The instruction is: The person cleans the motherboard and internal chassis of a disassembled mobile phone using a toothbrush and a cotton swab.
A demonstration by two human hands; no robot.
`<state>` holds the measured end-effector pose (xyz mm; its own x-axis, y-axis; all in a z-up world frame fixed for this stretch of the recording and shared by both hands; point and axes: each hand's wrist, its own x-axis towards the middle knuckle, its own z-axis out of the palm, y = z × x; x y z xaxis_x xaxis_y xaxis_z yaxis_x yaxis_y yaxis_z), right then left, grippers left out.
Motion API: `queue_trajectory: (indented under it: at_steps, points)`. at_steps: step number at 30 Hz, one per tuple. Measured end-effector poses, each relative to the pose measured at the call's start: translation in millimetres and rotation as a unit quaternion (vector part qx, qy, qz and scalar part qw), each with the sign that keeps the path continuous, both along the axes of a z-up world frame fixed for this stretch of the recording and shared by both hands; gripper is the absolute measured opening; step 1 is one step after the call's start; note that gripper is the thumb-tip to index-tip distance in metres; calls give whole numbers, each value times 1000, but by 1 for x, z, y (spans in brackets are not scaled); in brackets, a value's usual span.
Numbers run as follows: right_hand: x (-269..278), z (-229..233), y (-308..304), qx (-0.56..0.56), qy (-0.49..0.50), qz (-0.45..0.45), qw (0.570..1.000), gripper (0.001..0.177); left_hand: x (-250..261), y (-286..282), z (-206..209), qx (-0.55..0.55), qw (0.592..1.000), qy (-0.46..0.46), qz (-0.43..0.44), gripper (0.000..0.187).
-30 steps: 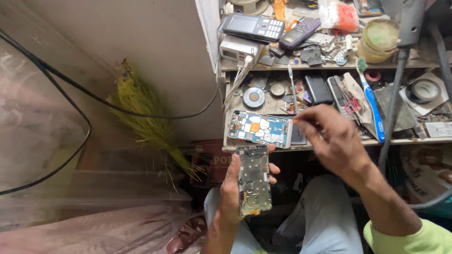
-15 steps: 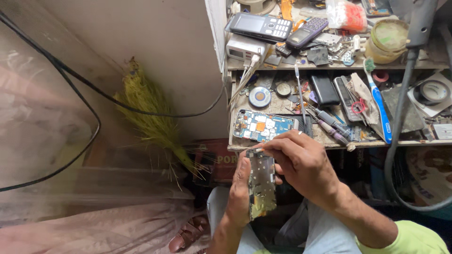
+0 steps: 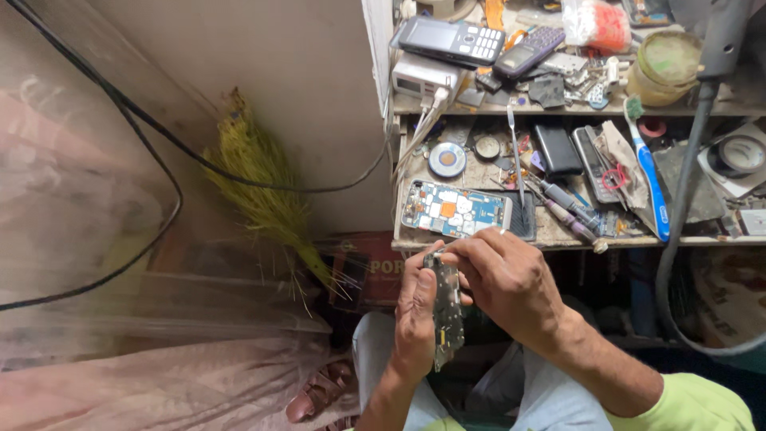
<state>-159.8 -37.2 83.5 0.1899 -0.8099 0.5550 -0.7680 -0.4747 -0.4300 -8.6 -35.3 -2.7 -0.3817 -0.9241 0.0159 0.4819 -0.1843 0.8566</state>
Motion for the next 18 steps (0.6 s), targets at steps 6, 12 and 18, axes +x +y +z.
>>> queue_trajectory:
  at_steps: [6,12,18]
  points:
    - [1,7,-2,-17,-33,46,998,13,-2,1,6,-22,1000,-8,4,53]
    - [-2,0,0,32,-23,31,999,12,1,2,2,-15,999,-30,1,54]
    - [-2,7,-1,1,-47,56,997,12,-1,0,8,-25,999,-24,-10,55]
